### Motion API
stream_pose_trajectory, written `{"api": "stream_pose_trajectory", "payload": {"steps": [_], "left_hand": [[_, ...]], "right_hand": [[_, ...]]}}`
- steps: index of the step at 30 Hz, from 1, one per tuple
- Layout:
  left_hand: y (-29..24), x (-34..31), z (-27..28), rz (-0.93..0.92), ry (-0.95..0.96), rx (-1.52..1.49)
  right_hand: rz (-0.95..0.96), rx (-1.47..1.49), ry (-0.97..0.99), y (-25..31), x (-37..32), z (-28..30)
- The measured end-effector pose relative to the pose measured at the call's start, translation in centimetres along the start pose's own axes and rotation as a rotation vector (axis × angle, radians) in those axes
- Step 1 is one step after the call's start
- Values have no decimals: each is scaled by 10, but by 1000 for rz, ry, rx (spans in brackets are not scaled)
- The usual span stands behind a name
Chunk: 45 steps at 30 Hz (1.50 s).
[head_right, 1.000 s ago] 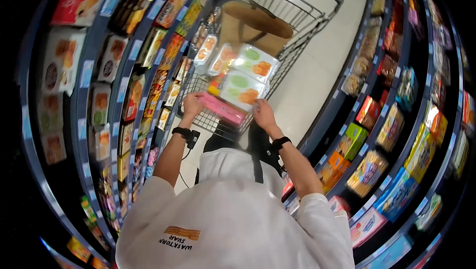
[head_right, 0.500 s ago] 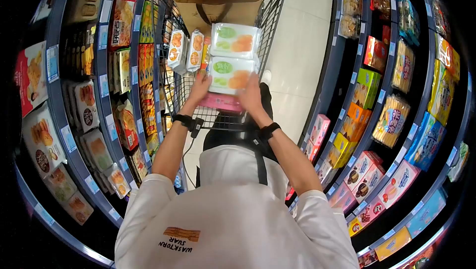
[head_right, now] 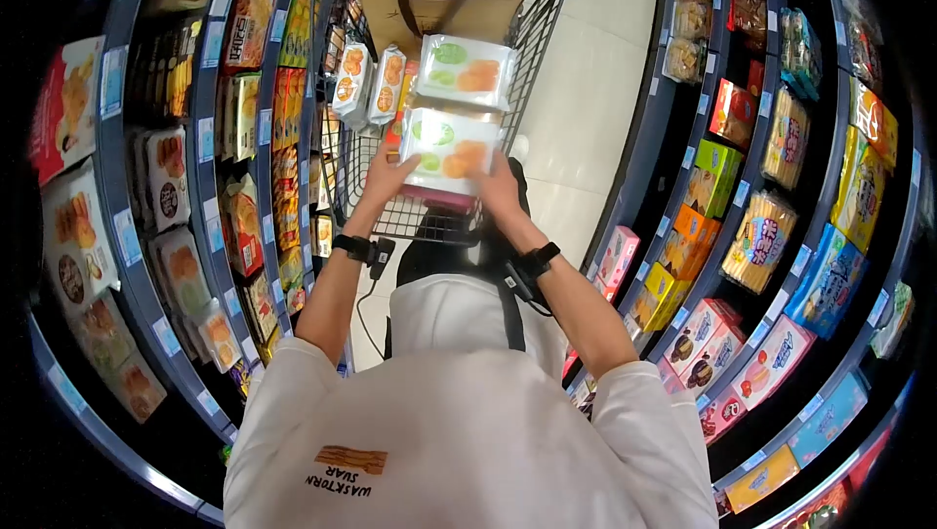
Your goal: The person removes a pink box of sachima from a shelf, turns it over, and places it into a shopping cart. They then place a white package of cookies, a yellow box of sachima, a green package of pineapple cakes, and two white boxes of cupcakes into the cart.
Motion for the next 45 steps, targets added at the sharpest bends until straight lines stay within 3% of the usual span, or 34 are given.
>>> {"api": "stream_pose_trajectory", "payload": {"steps": [1,4,5,8,12,13,14,23,26,30,31,35,42,43,45], "left_hand": [[-8,-12,5,48,12,-89],[-39,-43,22,85,91,37],[-73,-65,21,124,194,-30],[-60,-86,41,36,158,-147],[-73,-147,73,-104,-81,-144],[-55,-159,90,-136,-246,63],[-37,-171,99,-242,-352,90],[-48,-392,156,-247,-985,158],[-53,-439,192,-374,-1287,-167],[-80,-476,248,-256,-1434,-7],[-97,-484,264,-275,-1434,-66],[-145,-497,335,-659,-1478,-114],[-185,-477,462,-787,-1476,86],[-182,-465,477,-759,-1410,54],[-181,-448,498,-683,-1293,31]], "right_hand": [[-25,21,34,1,-8,2],[-27,98,119,11,-29,4],[-11,121,153,16,-35,3],[8,46,254,37,-56,0],[100,-22,324,45,-64,-10],[130,-53,449,56,-76,-19],[153,-89,579,63,-89,-28],[462,-179,1035,97,-228,-122],[575,-192,1176,139,-301,-146],[832,-84,1279,183,-368,-193],[829,-61,1293,190,-379,-212],[992,71,1290,249,-448,-258],[1154,244,1237,307,-501,-373],[1143,274,1252,310,-503,-386],[1195,164,1085,314,-489,-412]]}}
Point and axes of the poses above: each hand's wrist, its own x-axis towards the middle knuckle, its own z-axis out of the back of the hand, y = z × x, the point moved 9 cm from there along x, towards the middle knuckle, and after that the axes turned 9 degrees about -y, right-handed, at the moved point
